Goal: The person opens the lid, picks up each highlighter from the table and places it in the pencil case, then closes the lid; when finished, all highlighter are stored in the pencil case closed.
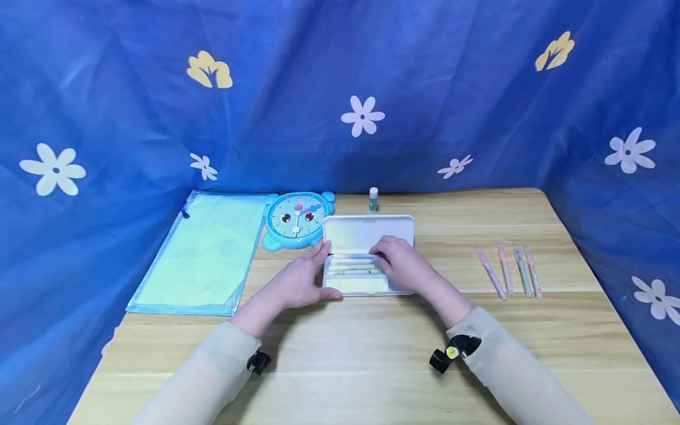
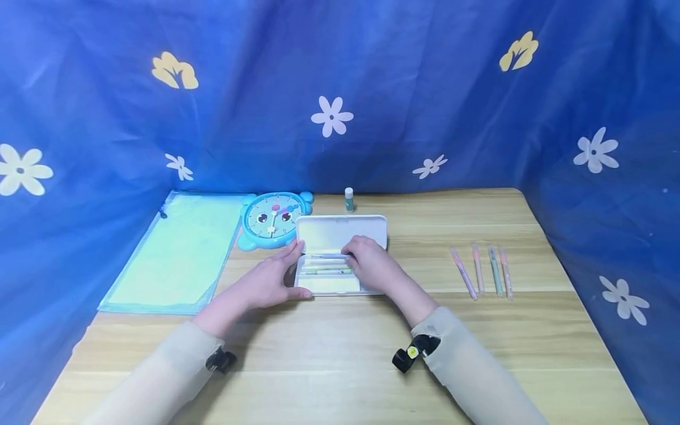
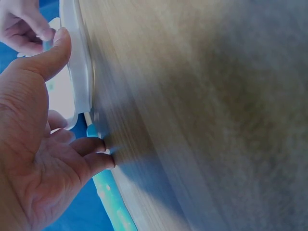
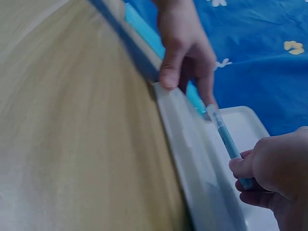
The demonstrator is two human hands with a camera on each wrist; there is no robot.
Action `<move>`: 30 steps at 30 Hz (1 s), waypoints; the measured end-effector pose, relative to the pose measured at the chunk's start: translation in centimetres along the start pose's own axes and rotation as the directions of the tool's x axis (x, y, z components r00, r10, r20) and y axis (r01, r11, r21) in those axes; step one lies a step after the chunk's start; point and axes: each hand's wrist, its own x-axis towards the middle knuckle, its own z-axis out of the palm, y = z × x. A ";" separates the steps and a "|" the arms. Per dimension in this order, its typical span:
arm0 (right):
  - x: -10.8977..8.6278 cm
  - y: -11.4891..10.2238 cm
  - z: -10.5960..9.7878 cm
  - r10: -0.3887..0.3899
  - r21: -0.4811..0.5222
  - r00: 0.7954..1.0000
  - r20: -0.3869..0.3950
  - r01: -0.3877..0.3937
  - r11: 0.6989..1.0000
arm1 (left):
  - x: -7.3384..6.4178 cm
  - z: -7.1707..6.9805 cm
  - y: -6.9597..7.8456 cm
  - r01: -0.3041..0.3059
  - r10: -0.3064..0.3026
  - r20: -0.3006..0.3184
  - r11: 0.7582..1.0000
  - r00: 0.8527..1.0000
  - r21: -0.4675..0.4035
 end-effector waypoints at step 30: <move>0.3 -0.5 2.0 -0.017 -0.208 0.996 0.082 0.034 0.978 | -0.1 0.0 0.2 0.011 -0.011 -0.014 1.000 1.000 -0.007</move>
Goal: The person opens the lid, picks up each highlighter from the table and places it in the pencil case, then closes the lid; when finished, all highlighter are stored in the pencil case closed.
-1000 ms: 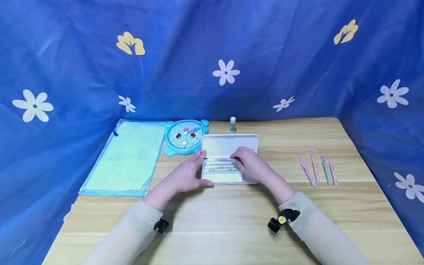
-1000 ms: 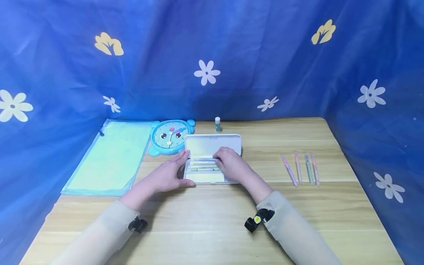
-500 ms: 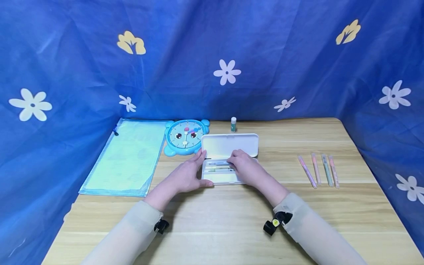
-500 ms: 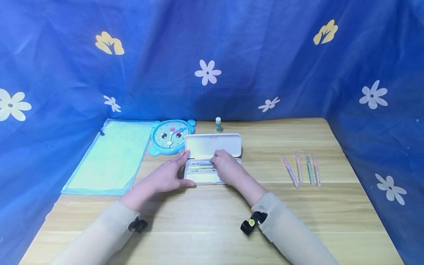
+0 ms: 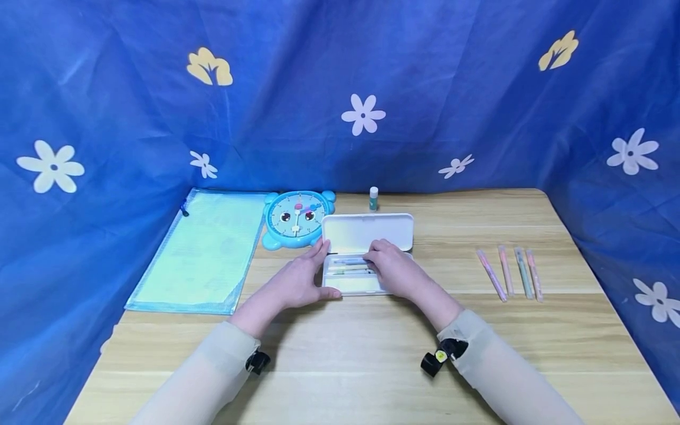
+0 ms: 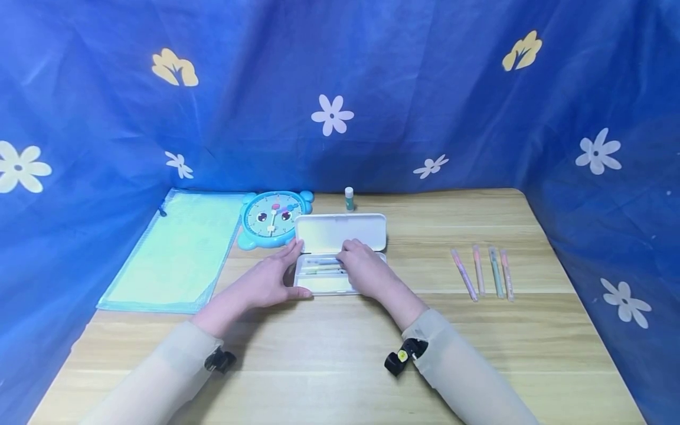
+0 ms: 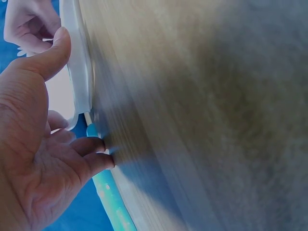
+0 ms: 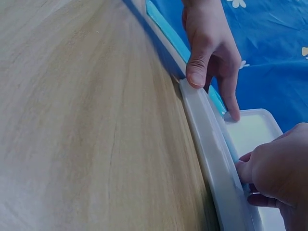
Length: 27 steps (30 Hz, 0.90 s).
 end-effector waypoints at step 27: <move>-4.6 3.9 -5.3 0.066 0.283 0.979 -0.191 -0.010 0.959 | 0.0 0.2 -0.1 0.009 -0.009 0.007 1.000 1.000 -0.001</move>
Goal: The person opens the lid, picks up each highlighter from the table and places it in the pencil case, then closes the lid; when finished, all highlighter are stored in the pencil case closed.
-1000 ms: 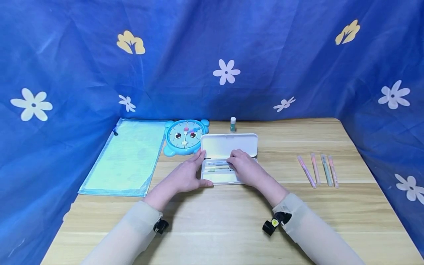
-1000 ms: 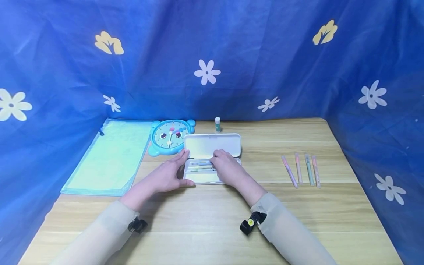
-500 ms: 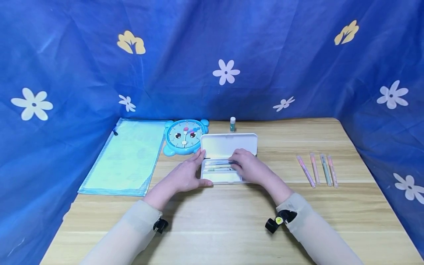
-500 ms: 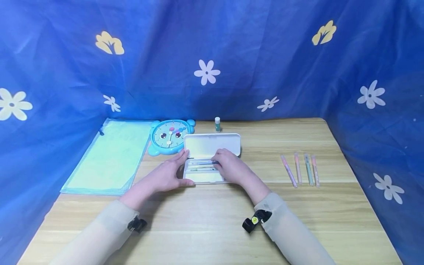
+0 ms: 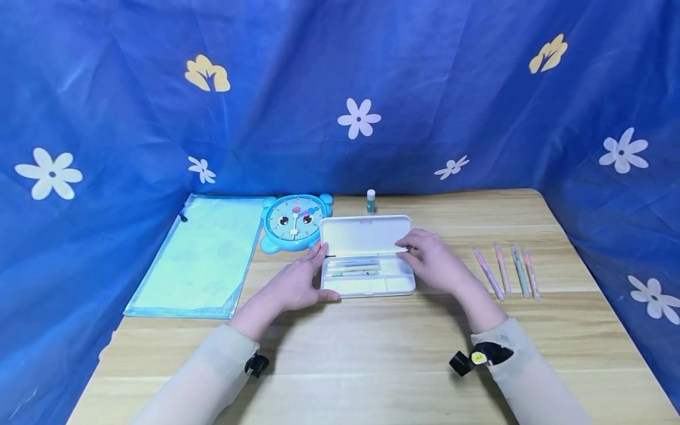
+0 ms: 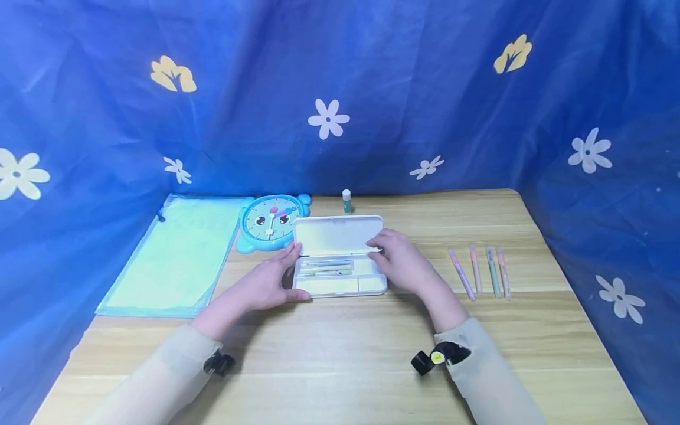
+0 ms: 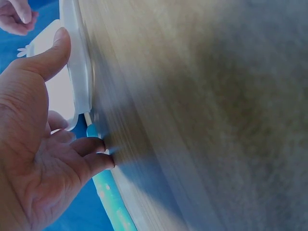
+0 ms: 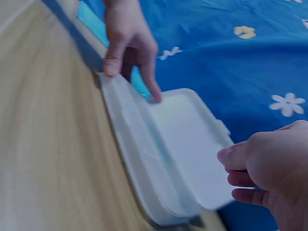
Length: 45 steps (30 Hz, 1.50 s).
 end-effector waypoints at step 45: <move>-14.5 6.3 -5.3 0.375 -0.076 0.874 -0.308 -0.415 0.906 | 0.3 0.0 -0.1 -0.012 0.012 -0.001 1.000 1.000 -0.016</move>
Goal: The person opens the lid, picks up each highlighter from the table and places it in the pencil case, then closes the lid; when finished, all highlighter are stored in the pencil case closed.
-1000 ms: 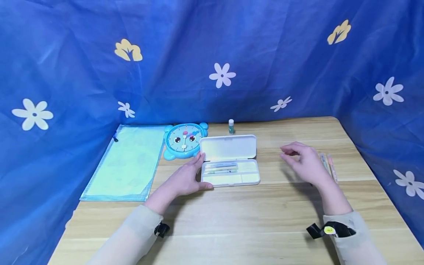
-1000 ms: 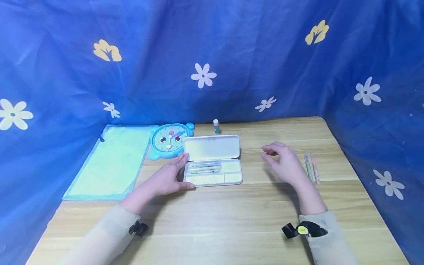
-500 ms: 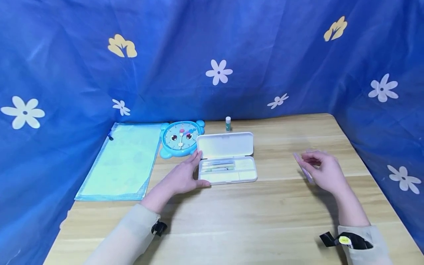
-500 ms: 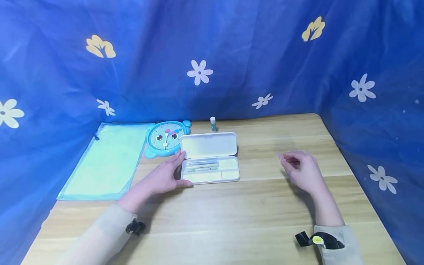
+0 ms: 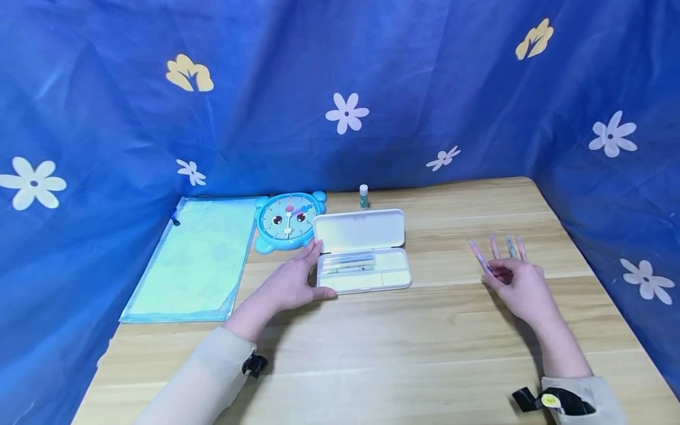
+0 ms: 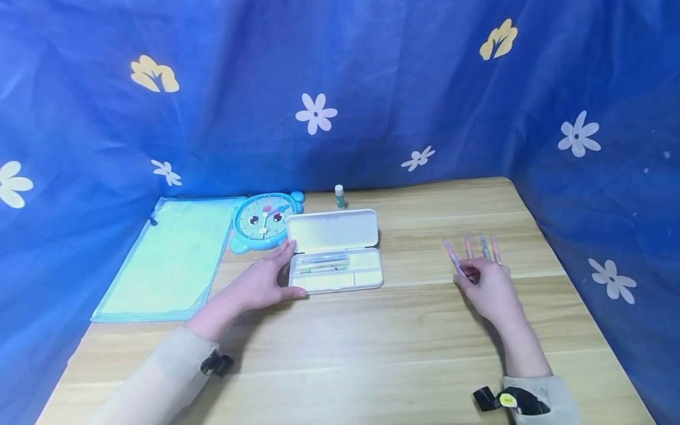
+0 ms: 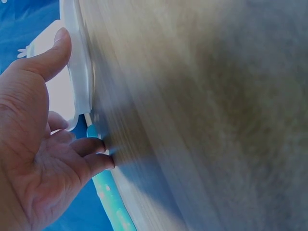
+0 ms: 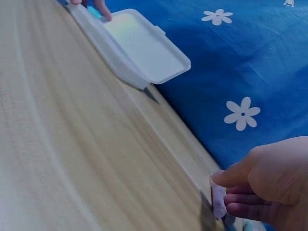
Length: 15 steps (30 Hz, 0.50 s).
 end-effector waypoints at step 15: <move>0.3 0.1 0.9 0.041 -0.081 0.999 0.022 -0.039 0.996 | 0.0 -0.1 0.1 0.006 -0.006 0.004 1.000 1.000 0.012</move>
